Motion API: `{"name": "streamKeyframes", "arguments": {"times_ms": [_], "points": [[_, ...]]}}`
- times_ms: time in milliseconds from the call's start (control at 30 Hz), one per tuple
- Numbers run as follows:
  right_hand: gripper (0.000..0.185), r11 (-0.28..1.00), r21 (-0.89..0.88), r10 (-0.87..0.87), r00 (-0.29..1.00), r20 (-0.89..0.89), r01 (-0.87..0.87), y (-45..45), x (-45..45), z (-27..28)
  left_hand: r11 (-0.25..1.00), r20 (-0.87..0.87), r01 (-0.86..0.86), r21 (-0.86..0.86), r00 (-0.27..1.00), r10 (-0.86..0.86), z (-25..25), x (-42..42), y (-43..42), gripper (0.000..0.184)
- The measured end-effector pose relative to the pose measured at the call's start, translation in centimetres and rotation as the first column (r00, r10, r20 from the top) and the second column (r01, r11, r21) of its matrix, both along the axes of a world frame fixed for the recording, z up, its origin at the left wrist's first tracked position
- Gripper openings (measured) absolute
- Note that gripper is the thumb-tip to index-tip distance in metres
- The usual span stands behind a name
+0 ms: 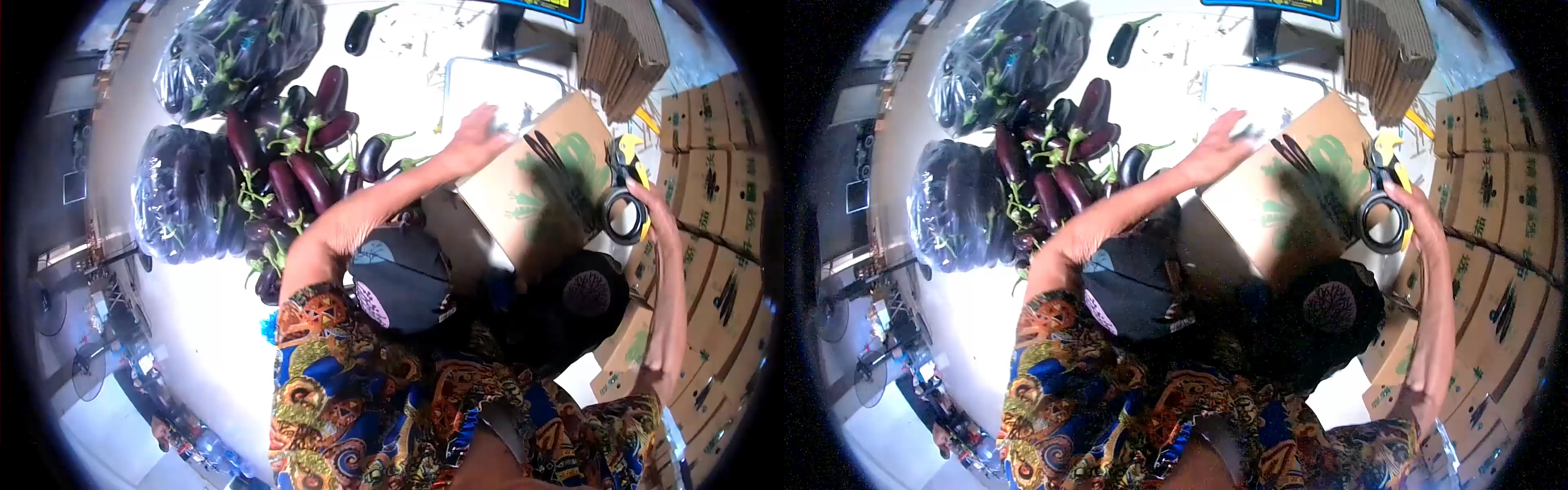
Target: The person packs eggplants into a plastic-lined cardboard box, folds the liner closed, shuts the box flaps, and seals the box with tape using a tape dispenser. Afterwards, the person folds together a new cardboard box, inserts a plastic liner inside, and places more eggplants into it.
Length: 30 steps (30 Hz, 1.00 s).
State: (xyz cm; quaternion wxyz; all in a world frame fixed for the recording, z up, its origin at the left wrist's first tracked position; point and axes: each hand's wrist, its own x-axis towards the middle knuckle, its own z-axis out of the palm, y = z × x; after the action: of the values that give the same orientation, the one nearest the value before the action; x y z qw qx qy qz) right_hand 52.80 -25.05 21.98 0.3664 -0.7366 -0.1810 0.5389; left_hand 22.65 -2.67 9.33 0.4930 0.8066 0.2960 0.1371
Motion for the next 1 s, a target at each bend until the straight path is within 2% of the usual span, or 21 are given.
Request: {"name": "streamKeyframes", "arguments": {"times_ms": [33,67,100,133,167,200,267,333,400,500,567,633,667,700,767,800,833,900,933,967,1000], "points": [[0.068,0.999,0.008,0.031,1.000,0.000,-0.031,0.3,-0.4,0.4,0.960,-0.042,-0.208,-0.187,0.978,0.203,-0.3,-1.9,1.0,0.077],[0.067,0.999,-0.038,0.009,0.997,0.073,-0.006,0.4,-1.0,0.1,0.896,-0.116,-0.206,-0.393,0.978,0.174,-0.6,-4.9,1.8,0.080],[0.067,1.000,0.031,-0.007,0.997,0.072,0.005,1.1,-2.5,0.3,0.808,-0.260,-0.395,-0.437,0.916,0.307,-10.6,-8.0,0.7,0.079],[0.066,0.999,0.020,0.030,0.999,0.031,-0.031,1.8,-2.9,0.0,0.375,-0.271,-0.363,-0.853,0.922,0.277,-8.4,-9.8,-1.4,0.058],[0.066,0.998,0.012,0.061,0.998,-0.013,-0.061,2.4,-3.3,-0.5,0.122,-0.106,-0.139,-0.983,0.964,0.244,-10.8,-11.1,-2.2,0.058],[0.064,0.995,0.039,0.089,0.996,-0.012,-0.089,3.0,-3.8,-1.2,-0.161,0.020,0.054,-0.985,0.978,0.210,-13.6,-12.4,-3.1,0.059],[0.055,0.988,0.096,0.125,0.992,-0.037,-0.120,4.8,-5.4,-1.2,-0.252,0.324,0.355,-0.900,0.933,0.157,-18.8,-15.2,-1.8,0.061],[0.050,0.981,0.116,0.168,0.981,-0.096,-0.157,5.6,-6.3,-0.8,-0.096,0.029,0.068,-0.993,0.933,0.358,-15.8,-14.5,-2.7,0.059],[0.047,0.972,0.168,0.191,0.971,-0.145,-0.166,6.5,-6.4,-0.6,-0.005,-0.063,-0.067,-0.998,0.905,0.421,-9.6,-12.7,-0.8,0.057],[0.045,0.972,0.232,0.037,0.962,-0.272,0.029,5.6,-4.1,-1.3,-0.032,-0.161,-0.160,-0.987,0.920,0.358,-9.5,-11.6,4.8,0.052],[0.041,0.967,0.164,-0.140,0.946,-0.292,0.193,3.9,-1.9,-1.5,0.031,-0.294,-0.319,-0.947,0.902,0.316,-8.9,-10.0,8.9,0.048],[0.039,0.913,0.150,-0.331,0.903,-0.273,0.379,2.6,-2.5,0.1,0.302,-0.360,-0.444,-0.843,0.885,0.296,-1.4,-6.2,10.8,0.043],[0.040,0.935,0.199,-0.219,0.918,-0.329,0.295,0.4,-0.1,-1.3,0.383,-0.374,-0.465,-0.798,0.881,0.289,1.3,-4.4,11.4,0.039],[0.049,0.916,0.257,-0.227,0.925,-0.303,0.309,-1.6,1.2,-1.8,0.462,-0.384,-0.474,-0.750,0.880,0.278,2.9,-2.8,12.1,0.036],[0.058,0.794,0.362,-0.265,0.815,-0.516,0.487,-2.0,-0.9,1.0,0.578,-0.192,-0.363,-0.731,0.922,0.337,2.9,0.1,14.0,0.029],[0.061,0.749,0.355,-0.216,0.712,-0.669,0.560,-2.5,-0.8,1.2,0.637,-0.112,-0.329,-0.697,0.928,0.356,2.3,2.0,14.7,0.026],[0.052,0.696,0.310,-0.365,0.691,-0.624,0.647,-2.9,-0.8,1.2,0.690,-0.032,-0.300,-0.659,0.927,0.372,2.8,3.4,14.0,0.025],[0.045,0.572,0.420,-0.468,0.700,-0.539,0.705,-4.4,0.3,-1.8,0.524,0.116,-0.188,-0.831,0.862,0.493,4.2,4.8,11.5,0.025],[0.043,0.595,0.397,-0.512,0.710,-0.483,0.699,-4.6,0.1,-2.7,0.594,0.171,-0.055,-0.803,0.933,0.318,3.3,4.3,12.5,0.030],[0.041,0.617,0.372,-0.549,0.718,-0.428,0.693,-4.8,-0.2,-3.5,0.586,0.164,-0.121,-0.801,0.898,0.409,1.7,4.4,12.1,0.032],[0.040,0.624,0.359,-0.553,0.717,-0.425,0.694,-4.3,-1.9,-2.3,0.570,0.152,-0.192,-0.799,0.853,0.500,4.1,3.5,9.6,0.035]]}}
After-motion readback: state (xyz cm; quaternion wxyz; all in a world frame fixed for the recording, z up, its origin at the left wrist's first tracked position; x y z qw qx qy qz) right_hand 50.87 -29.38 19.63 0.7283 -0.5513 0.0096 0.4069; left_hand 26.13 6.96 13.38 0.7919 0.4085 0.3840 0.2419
